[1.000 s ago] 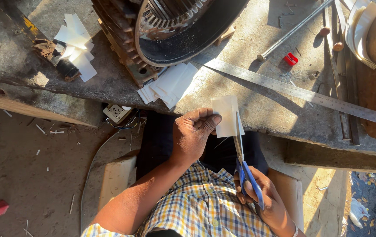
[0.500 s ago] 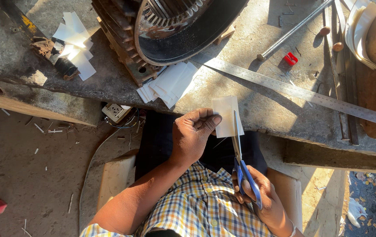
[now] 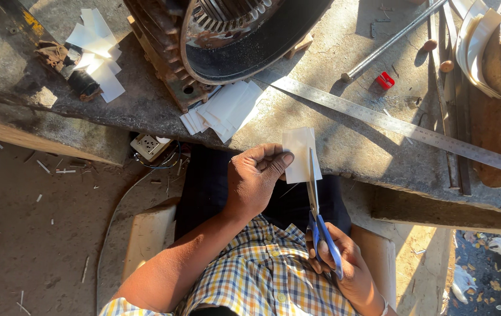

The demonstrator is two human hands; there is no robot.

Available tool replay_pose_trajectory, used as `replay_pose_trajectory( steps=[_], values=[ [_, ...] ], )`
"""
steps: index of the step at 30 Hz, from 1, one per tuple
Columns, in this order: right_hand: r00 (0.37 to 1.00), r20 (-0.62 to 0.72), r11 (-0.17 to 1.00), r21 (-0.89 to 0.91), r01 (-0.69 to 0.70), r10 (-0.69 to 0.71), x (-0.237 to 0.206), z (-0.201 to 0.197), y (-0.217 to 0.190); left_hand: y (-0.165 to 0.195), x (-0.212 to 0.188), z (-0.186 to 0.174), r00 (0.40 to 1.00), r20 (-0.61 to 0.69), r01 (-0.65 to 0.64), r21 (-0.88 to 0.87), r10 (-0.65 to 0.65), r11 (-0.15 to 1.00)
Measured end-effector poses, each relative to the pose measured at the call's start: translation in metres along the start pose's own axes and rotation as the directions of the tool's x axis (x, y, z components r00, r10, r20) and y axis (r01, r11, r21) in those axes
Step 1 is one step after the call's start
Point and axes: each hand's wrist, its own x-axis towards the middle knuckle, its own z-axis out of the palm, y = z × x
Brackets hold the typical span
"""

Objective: The person cuts strips from a white plastic sheet with scissors, trimming small rectangular pieces over their lap, then folds and creases each piece by hand and sets the folded pieces on the workbench next to an electric motor stator. A steel ruler lies on the bench as a guide.

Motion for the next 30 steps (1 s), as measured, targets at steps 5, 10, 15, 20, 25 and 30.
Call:
replay_pose_trajectory(
  steps=[5,10,15,20,25,30],
  values=[
    [0.997,0.030,0.997,0.038,0.067,-0.068,0.000,-0.001,0.004,0.001,0.002,-0.002,1.000,0.003,-0.003,-0.011,0.003,1.000],
    [0.999,-0.042,1.000,-0.027,-0.008,0.007,0.000,0.003,0.002,0.002,0.002,-0.004,1.000,0.006,0.001,0.013,-0.001,1.000],
    [0.998,-0.052,0.998,-0.056,-0.041,0.039,0.000,0.009,-0.003,0.004,0.002,-0.004,1.000,0.004,0.027,-0.028,-0.027,0.999],
    [0.998,-0.059,0.996,-0.086,-0.033,0.028,0.001,0.011,-0.004,0.006,0.003,-0.006,0.999,0.008,0.043,-0.043,-0.043,0.998],
    [1.000,-0.023,0.996,-0.090,-0.015,0.013,0.004,0.011,-0.006,0.005,-0.001,-0.005,0.999,0.020,0.045,-0.022,-0.044,0.999],
    [0.998,-0.058,0.998,-0.054,-0.022,0.019,0.006,0.014,-0.009,-0.002,-0.009,0.003,0.995,0.074,0.073,-0.036,-0.070,0.997]
  ],
)
